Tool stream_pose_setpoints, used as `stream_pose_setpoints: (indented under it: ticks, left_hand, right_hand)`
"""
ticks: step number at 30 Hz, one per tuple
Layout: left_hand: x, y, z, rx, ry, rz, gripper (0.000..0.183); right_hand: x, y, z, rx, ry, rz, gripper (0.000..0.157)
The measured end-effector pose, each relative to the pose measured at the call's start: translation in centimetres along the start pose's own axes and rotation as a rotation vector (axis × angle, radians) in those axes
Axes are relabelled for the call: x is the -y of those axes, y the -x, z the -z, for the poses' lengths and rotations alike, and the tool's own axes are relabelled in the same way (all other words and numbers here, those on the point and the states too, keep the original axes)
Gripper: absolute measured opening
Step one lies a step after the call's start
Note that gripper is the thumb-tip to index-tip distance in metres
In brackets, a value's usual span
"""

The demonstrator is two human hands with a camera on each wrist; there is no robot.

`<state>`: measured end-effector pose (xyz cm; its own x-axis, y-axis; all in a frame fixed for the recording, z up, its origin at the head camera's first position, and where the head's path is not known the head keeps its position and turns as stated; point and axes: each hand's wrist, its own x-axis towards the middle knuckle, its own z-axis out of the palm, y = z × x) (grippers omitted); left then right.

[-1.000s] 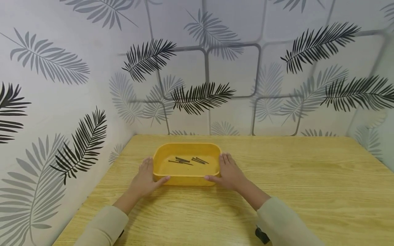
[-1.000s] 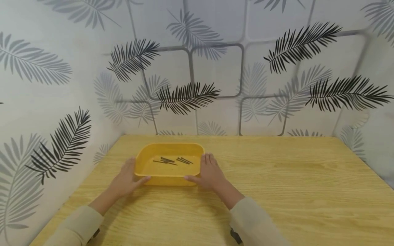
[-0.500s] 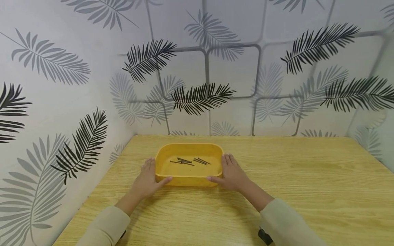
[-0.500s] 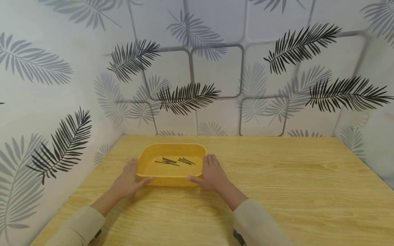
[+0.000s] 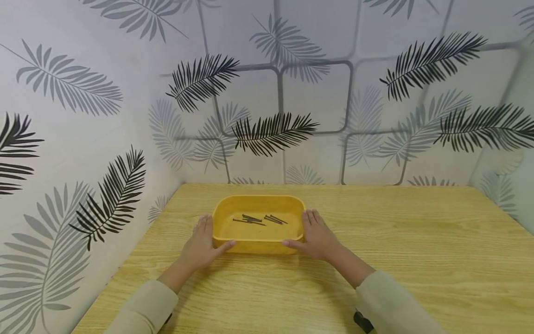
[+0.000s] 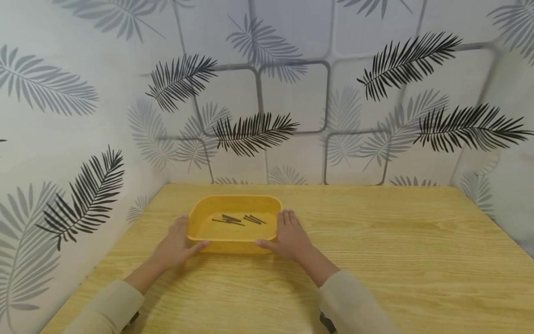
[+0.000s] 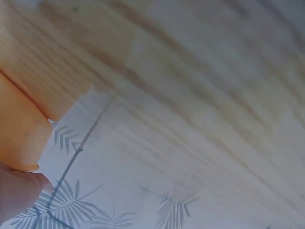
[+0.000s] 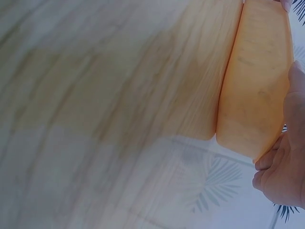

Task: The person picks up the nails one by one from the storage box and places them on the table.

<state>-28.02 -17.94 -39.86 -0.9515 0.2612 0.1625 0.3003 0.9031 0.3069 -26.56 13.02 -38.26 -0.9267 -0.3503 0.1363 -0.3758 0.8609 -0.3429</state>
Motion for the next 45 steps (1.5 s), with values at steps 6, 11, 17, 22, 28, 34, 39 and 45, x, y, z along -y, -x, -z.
stream_pose_setpoints:
  ticks: [6, 11, 17, 22, 28, 34, 39, 45]
  left_hand:
    - [-0.1, 0.0, -0.1, -0.008, -0.003, -0.010, 0.103]
    - [-0.3, 0.0, -0.1, 0.001, 0.005, -0.019, 0.103]
    - [-0.6, 0.0, -0.1, 0.006, 0.016, -0.025, 0.103]
    - [-0.9, 0.0, -0.3, 0.000, 0.028, -0.030, 0.103]
    - [-1.1, 0.0, -0.4, -0.007, 0.021, -0.030, 0.103]
    - [-1.5, 0.1, -0.4, -0.005, 0.032, -0.027, 0.102]
    - [-1.9, 0.2, -0.5, -0.007, 0.041, -0.027, 0.102]
    - [-2.3, 0.3, -0.5, -0.001, 0.049, -0.024, 0.102]
  right_hand:
    - [0.0, 0.2, 0.2, 0.000, 0.004, -0.010, 0.097]
    - [-0.2, 0.3, 0.2, -0.006, 0.023, -0.014, 0.097]
    - [-0.5, 0.5, 0.3, -0.022, 0.039, -0.007, 0.097]
    - [-0.9, 0.6, 0.2, -0.024, 0.038, -0.009, 0.098]
    - [-1.2, 1.0, 0.3, -0.020, 0.029, -0.008, 0.099]
    - [-1.3, 1.2, 0.6, -0.020, 0.030, -0.005, 0.097]
    - [-1.4, 1.5, 0.8, -0.024, 0.029, -0.003, 0.097]
    - [-1.7, 1.7, 0.8, -0.043, 0.042, 0.015, 0.096]
